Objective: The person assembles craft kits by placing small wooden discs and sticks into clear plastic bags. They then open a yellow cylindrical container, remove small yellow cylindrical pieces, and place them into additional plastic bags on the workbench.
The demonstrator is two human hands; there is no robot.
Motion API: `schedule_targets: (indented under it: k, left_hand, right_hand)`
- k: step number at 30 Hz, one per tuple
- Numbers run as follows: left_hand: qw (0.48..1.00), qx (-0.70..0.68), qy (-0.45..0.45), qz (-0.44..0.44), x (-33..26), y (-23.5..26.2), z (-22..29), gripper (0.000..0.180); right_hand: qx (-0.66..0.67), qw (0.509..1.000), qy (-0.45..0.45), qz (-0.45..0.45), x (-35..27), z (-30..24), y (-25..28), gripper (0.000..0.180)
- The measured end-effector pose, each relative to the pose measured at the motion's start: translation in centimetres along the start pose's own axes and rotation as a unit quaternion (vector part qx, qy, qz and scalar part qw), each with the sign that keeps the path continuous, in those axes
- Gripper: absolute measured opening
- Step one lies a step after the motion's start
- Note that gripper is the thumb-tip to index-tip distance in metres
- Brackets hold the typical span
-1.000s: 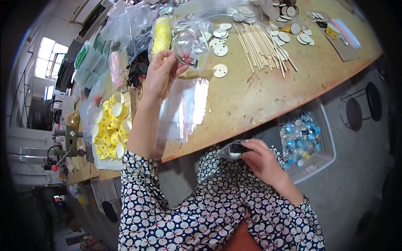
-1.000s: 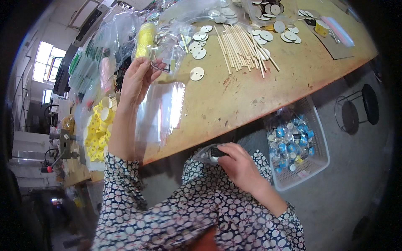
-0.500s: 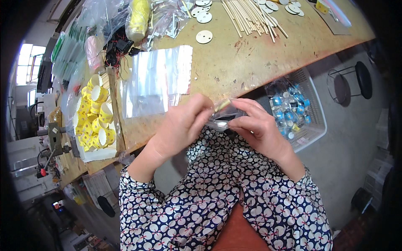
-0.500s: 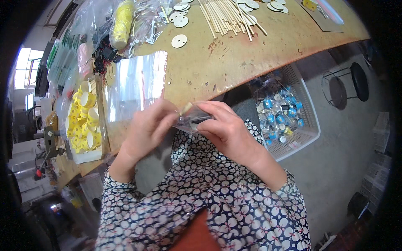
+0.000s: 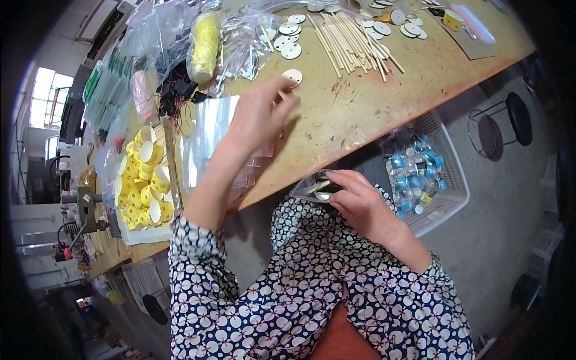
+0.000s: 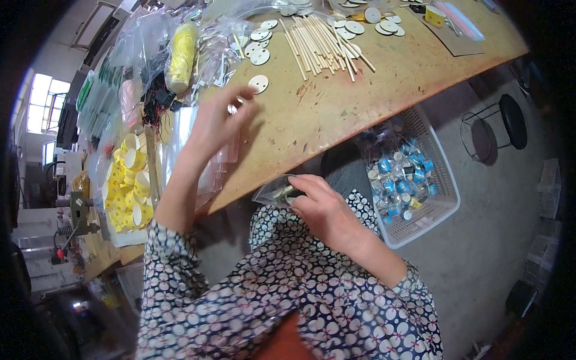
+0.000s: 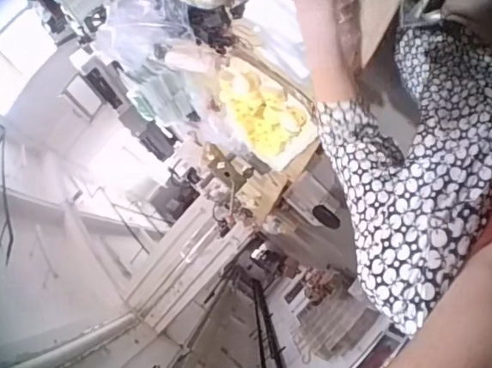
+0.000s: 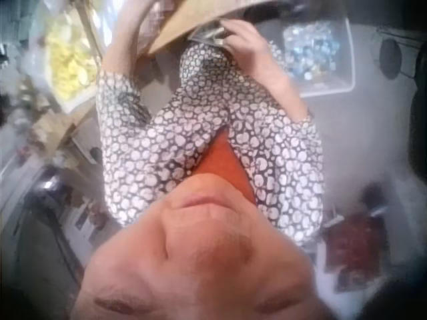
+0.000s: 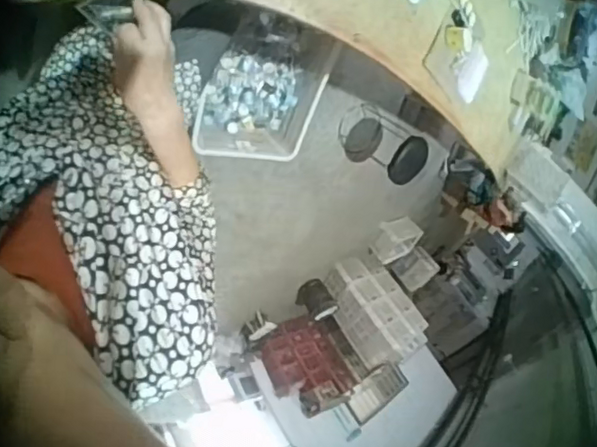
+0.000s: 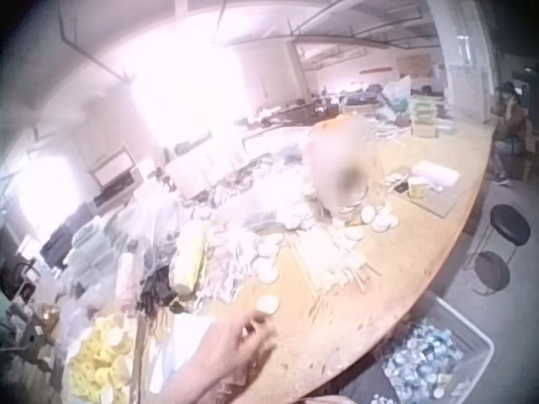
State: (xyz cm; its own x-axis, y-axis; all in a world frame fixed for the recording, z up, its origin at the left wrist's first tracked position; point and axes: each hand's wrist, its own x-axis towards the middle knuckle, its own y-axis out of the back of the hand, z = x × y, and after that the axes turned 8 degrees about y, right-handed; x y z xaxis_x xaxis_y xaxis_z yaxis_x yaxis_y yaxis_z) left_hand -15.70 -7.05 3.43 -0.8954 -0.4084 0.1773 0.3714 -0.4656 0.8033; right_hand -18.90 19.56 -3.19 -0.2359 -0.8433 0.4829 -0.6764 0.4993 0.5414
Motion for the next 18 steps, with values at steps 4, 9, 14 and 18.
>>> schedule_targets:
  k: [4,9,14,18]
  left_hand:
    - [0.995,0.072,0.063,0.015,3.7,-1.5,-4.1,0.042]
    - [0.993,-0.064,0.101,-0.018,3.8,-2.2,-4.2,0.036]
    - [0.941,-0.238,0.18,-0.161,-2.1,-0.7,4.1,0.023]
    - [0.969,-0.107,0.004,-0.223,-5.6,-1.9,7.4,0.016]
  right_hand:
    - [-0.012,1.0,0.002,0.012,-0.6,0.7,0.0,0.014]
    - [-0.011,0.999,-0.015,0.04,-1.5,1.6,1.3,0.011]
    - [-0.023,0.997,-0.006,0.069,-1.0,2.1,2.9,0.011]
    - [-0.003,0.997,0.004,0.079,-0.3,2.1,3.9,0.012]
